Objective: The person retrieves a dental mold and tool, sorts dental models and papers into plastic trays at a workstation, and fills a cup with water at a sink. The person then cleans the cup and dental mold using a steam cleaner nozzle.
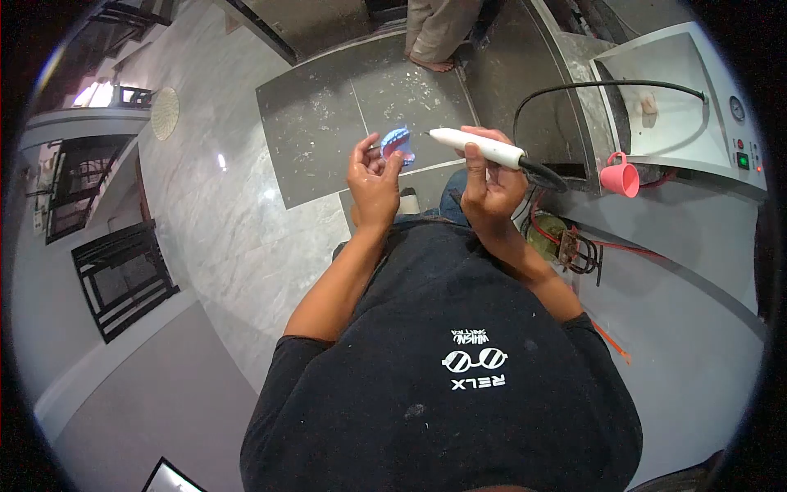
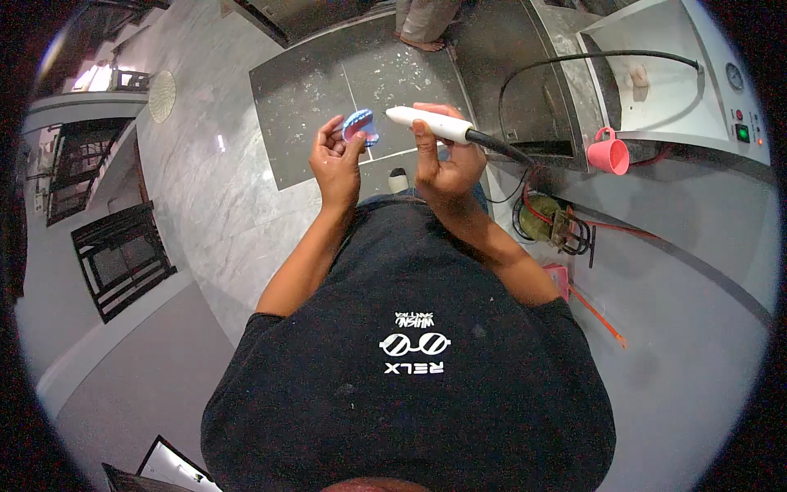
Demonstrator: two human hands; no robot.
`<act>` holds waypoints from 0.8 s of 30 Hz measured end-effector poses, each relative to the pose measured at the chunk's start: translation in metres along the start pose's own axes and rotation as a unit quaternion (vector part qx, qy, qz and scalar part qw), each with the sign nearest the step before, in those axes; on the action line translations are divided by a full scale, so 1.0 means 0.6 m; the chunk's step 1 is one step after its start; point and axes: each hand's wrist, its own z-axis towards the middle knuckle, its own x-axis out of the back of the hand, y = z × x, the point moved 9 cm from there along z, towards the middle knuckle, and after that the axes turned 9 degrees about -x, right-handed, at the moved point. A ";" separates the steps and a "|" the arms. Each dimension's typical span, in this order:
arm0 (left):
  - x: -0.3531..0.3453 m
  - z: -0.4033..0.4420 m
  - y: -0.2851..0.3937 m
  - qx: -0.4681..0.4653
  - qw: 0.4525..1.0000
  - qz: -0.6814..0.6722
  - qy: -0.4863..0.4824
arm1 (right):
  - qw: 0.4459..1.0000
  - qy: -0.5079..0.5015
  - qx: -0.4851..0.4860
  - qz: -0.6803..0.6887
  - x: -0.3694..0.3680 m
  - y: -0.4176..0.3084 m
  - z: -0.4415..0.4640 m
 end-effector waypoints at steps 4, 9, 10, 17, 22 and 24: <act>0.017 0.008 -0.003 -0.002 1.000 0.019 0.000 | 0.999 -0.001 -0.028 0.014 -0.001 0.007 0.002; 0.006 0.007 -0.028 0.089 0.981 -0.163 0.053 | 1.000 0.007 -0.002 -0.019 -0.004 0.000 0.007; -0.005 0.003 -0.032 0.123 0.968 -0.213 0.044 | 1.000 -0.002 0.006 -0.028 -0.007 -0.002 0.009; -0.003 0.001 -0.060 0.154 0.972 -0.172 0.030 | 1.000 -0.010 0.004 -0.030 -0.012 0.001 0.008; -0.007 -0.002 -0.080 0.176 0.973 -0.149 0.020 | 0.999 -0.011 0.024 -0.027 -0.011 0.015 0.008; -0.016 -0.003 -0.068 0.172 0.975 -0.143 0.005 | 0.999 -0.009 0.027 -0.030 -0.010 0.018 0.009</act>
